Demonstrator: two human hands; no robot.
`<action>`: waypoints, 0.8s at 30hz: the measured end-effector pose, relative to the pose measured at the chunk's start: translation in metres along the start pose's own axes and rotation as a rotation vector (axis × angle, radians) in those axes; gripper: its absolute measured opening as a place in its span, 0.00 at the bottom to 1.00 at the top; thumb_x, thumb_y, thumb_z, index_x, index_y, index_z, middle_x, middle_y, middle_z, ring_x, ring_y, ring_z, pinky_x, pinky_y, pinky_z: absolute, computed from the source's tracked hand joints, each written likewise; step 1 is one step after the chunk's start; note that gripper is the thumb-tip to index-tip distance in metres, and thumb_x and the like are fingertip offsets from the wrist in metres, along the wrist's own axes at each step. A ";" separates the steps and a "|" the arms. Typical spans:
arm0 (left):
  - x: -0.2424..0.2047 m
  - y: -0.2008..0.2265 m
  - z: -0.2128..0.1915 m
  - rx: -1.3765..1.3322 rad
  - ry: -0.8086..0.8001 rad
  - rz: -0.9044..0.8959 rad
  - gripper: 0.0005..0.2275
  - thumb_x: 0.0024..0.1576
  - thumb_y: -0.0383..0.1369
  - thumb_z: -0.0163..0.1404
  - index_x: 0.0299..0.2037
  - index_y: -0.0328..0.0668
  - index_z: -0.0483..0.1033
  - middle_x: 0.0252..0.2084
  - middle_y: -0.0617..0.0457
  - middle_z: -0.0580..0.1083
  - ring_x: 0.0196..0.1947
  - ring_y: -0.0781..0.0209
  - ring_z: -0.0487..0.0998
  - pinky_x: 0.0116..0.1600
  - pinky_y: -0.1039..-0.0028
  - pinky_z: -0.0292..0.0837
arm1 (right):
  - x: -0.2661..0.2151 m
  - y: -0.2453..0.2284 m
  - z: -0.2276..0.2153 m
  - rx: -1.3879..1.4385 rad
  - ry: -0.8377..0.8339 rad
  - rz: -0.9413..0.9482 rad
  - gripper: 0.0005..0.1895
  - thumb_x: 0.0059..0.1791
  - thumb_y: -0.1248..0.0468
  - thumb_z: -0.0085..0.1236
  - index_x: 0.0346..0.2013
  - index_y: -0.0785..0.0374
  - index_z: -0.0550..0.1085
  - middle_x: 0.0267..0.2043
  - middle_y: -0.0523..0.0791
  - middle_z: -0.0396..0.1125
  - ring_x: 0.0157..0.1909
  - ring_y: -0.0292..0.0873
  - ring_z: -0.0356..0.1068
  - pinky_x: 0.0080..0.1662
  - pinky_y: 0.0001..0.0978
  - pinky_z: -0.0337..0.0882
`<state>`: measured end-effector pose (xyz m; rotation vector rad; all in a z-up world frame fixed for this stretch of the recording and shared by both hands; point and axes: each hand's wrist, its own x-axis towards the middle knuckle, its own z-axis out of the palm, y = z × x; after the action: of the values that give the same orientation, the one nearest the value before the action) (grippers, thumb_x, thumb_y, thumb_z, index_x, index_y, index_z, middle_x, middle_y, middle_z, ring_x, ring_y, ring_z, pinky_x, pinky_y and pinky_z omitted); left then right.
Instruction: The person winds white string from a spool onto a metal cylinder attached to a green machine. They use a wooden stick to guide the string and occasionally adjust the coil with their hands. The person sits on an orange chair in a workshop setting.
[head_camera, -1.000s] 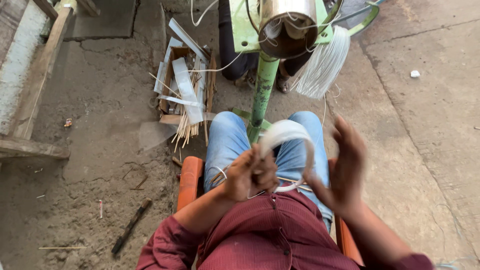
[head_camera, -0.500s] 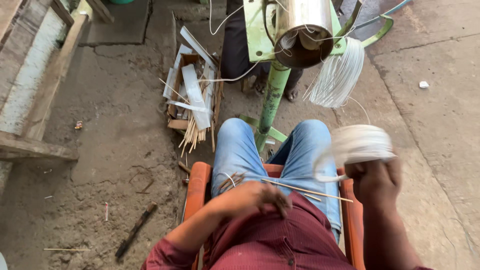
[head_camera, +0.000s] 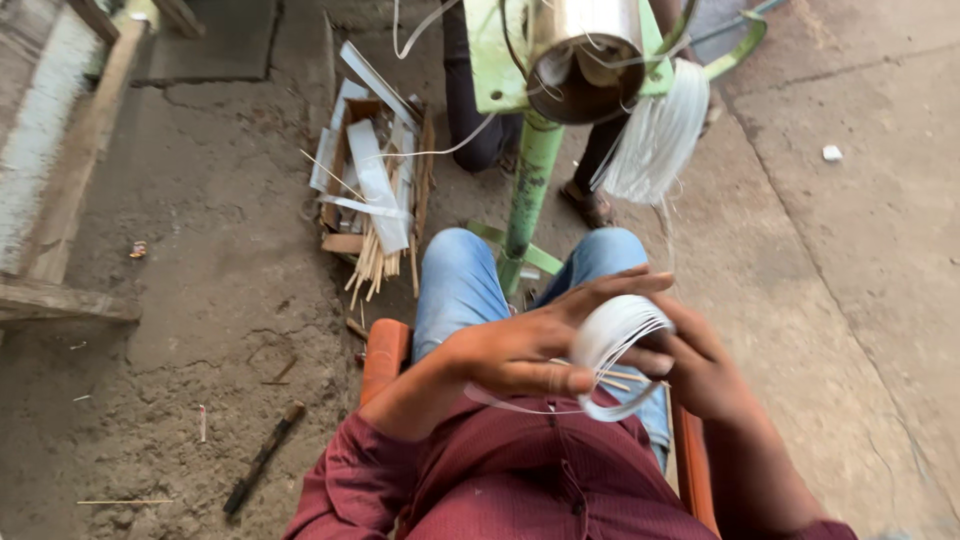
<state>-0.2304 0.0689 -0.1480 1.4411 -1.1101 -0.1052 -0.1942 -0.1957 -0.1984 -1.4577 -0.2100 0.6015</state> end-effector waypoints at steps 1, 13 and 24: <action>0.001 -0.002 0.004 -0.060 -0.011 -0.004 0.25 0.73 0.53 0.38 0.72 0.47 0.60 0.80 0.45 0.42 0.81 0.47 0.39 0.82 0.60 0.38 | 0.000 -0.001 0.004 -0.035 -0.025 0.005 0.24 0.48 0.63 0.48 0.58 0.70 0.64 0.42 0.46 0.63 0.40 0.37 0.63 0.39 0.29 0.65; 0.002 -0.019 0.031 -0.455 0.409 -0.025 0.34 0.70 0.49 0.46 0.79 0.42 0.43 0.82 0.43 0.47 0.82 0.52 0.46 0.81 0.62 0.49 | -0.016 -0.025 0.062 -0.670 0.183 -0.401 0.73 0.27 0.58 0.78 0.75 0.65 0.39 0.55 0.56 0.61 0.43 0.45 0.74 0.37 0.32 0.76; -0.004 -0.054 0.028 -0.575 0.718 0.072 0.21 0.72 0.40 0.48 0.67 0.27 0.69 0.65 0.45 0.67 0.69 0.43 0.71 0.72 0.53 0.70 | 0.004 0.010 0.038 -1.070 0.246 -0.025 0.22 0.47 0.63 0.75 0.51 0.60 0.74 0.31 0.50 0.70 0.30 0.45 0.73 0.37 0.35 0.73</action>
<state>-0.2215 0.0403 -0.2007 0.8068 -0.4729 0.1314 -0.2116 -0.1608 -0.2047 -2.5344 -0.3858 0.2621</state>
